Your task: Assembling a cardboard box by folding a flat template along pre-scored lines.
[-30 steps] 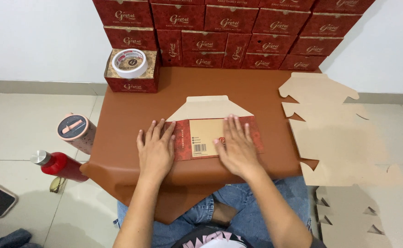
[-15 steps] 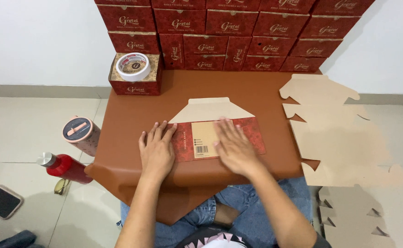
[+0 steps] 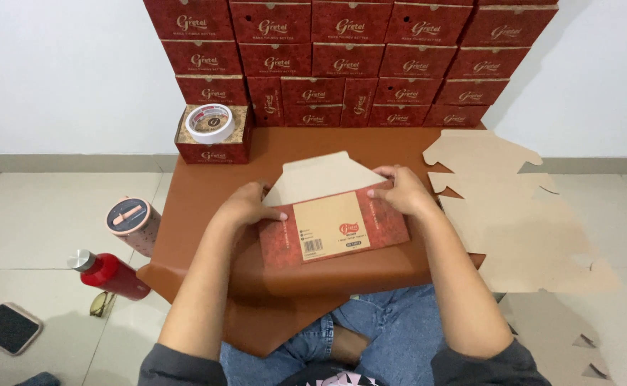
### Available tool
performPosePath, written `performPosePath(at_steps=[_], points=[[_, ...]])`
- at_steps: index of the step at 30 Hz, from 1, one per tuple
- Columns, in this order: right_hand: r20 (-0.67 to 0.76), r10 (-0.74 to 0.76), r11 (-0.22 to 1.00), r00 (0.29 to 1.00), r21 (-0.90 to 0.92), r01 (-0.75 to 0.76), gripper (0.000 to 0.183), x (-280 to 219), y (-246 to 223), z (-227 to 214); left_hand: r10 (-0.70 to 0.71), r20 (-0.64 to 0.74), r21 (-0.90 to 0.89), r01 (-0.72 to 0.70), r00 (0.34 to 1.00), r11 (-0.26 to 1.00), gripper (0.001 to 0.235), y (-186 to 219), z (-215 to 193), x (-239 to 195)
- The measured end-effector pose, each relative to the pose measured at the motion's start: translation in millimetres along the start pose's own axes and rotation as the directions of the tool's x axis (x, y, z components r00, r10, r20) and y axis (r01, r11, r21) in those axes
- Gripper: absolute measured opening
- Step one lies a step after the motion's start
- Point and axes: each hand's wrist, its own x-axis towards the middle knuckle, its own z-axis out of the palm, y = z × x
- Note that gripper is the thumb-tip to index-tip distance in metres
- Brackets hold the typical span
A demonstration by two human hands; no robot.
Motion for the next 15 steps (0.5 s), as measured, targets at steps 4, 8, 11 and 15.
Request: performPosePath(at_steps=[4,8,11,15], points=[[-0.192,-0.180,0.953,0.965,0.209,0.219,0.040,-23,-41,-35,0.302,-0.252,0.000,-0.312,0.919,0.950,0.046,20,-35,-26],[-0.165,-0.355,0.900,0.920,0.204,0.384,0.025,-65,-81,-56,0.535,-0.327,-0.016,-0.570,0.779,0.821,0.025,34,-45,-64],[-0.081,-0.456,0.887,0.886,-0.113,0.447,0.036,-86,-66,-41,0.611,-0.190,0.082,-0.608,0.768,0.790,0.035,29,-27,-87],[0.113,-0.478,0.820,0.871,-0.300,0.488,0.049,-111,-24,-5,0.557,0.029,0.113,-0.557,0.830,0.823,0.035,9,1,-111]])
